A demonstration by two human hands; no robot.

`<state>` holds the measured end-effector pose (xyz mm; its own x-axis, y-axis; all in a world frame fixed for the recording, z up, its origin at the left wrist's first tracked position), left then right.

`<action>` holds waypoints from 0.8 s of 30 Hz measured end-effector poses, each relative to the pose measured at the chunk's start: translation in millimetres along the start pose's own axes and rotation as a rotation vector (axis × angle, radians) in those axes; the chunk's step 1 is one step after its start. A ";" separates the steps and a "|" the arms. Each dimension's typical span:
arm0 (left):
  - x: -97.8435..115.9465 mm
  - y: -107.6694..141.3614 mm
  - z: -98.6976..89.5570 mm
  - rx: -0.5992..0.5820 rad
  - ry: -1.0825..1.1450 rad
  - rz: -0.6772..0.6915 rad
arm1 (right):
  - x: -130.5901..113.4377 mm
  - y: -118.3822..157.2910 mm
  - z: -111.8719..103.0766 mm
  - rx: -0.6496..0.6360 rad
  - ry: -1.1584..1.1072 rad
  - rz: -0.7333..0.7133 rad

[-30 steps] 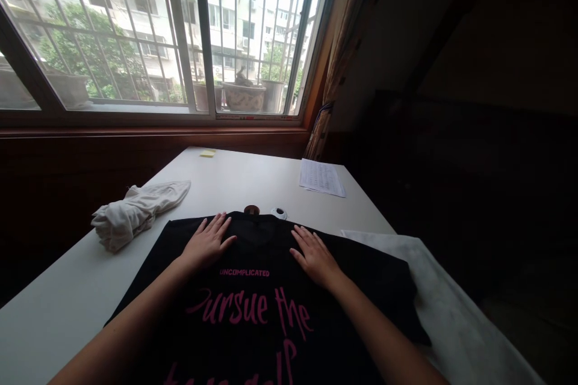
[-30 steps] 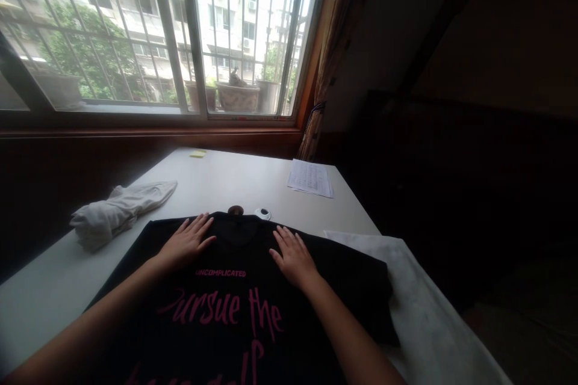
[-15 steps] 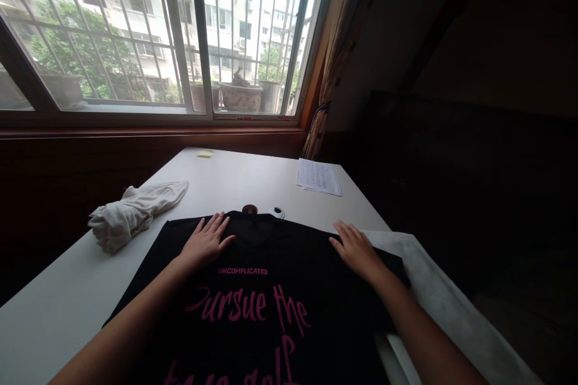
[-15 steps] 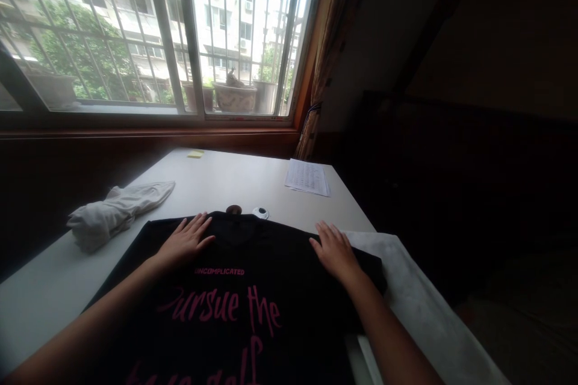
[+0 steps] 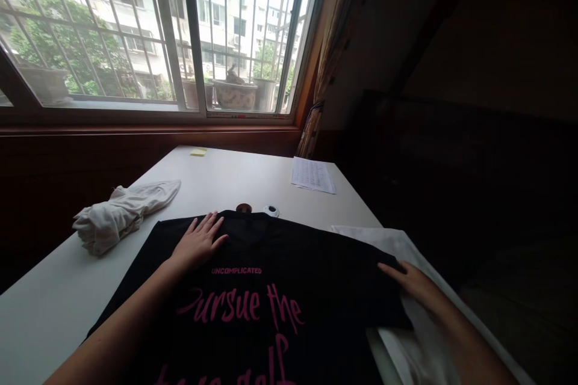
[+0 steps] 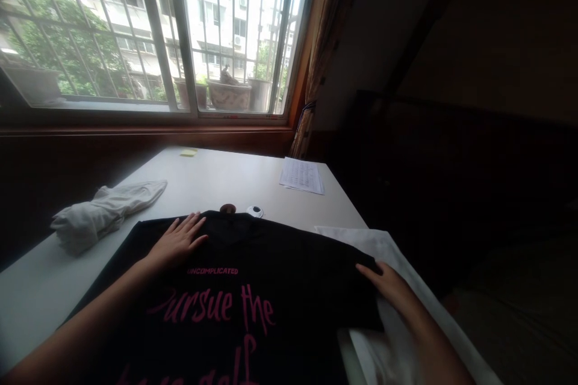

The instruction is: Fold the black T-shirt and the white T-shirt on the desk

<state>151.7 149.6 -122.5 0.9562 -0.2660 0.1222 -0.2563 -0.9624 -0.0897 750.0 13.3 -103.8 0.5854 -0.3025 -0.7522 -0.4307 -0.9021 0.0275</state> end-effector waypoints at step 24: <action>-2.3 0.6 0.7 0.030 -0.009 0.041 | -242.5 171.1 100.3 -0.592 0.214 -0.776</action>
<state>149.4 149.7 -123.5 0.9463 -0.3045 0.1085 -0.2910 -0.9486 -0.1241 465.4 -36.8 17.3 0.6961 0.4387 -0.5684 0.5009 -0.8639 -0.0533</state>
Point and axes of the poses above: each hand's wrist, its own y-axis away from the middle knuckle, its own z-axis out of the palm, x = y × z, the point moved 3 cm from there along -y, towards the middle knuckle, and after that the axes turned 7 degrees about -z, right-handed, at the moved point
